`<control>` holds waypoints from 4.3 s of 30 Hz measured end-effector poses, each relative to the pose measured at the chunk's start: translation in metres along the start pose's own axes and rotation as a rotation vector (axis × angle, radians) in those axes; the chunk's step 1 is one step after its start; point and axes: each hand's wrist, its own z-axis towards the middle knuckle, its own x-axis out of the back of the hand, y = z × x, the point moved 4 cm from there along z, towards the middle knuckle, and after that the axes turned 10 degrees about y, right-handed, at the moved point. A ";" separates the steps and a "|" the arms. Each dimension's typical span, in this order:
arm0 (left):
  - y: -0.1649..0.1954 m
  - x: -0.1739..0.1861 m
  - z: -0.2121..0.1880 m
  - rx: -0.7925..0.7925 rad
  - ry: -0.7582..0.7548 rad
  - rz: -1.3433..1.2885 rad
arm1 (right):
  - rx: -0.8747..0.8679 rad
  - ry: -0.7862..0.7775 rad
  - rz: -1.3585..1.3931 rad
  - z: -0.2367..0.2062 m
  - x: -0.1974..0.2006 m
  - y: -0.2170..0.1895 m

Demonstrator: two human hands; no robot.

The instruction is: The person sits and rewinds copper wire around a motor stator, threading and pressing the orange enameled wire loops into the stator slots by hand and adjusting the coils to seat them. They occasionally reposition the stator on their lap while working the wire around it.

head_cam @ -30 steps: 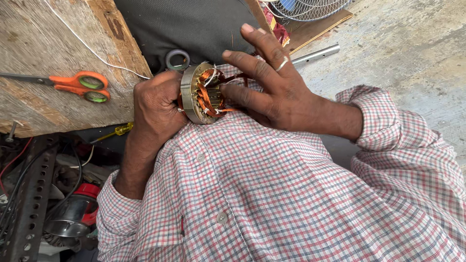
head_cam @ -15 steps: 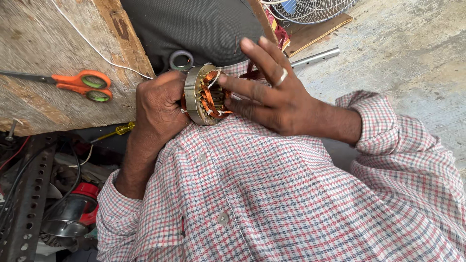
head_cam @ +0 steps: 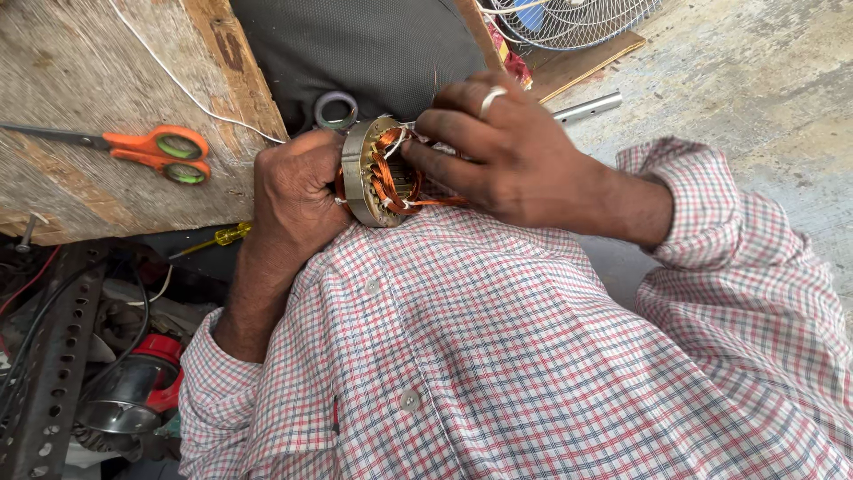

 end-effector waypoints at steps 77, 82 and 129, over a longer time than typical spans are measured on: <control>-0.010 -0.018 0.004 0.007 0.067 0.181 | -0.076 -0.215 -0.137 0.006 -0.015 -0.003; -0.022 -0.028 0.014 -0.068 0.140 0.143 | -0.136 -0.268 -0.060 -0.001 -0.018 0.014; 0.037 0.003 0.057 -0.187 0.235 0.130 | 0.342 0.502 -0.254 0.470 0.108 0.010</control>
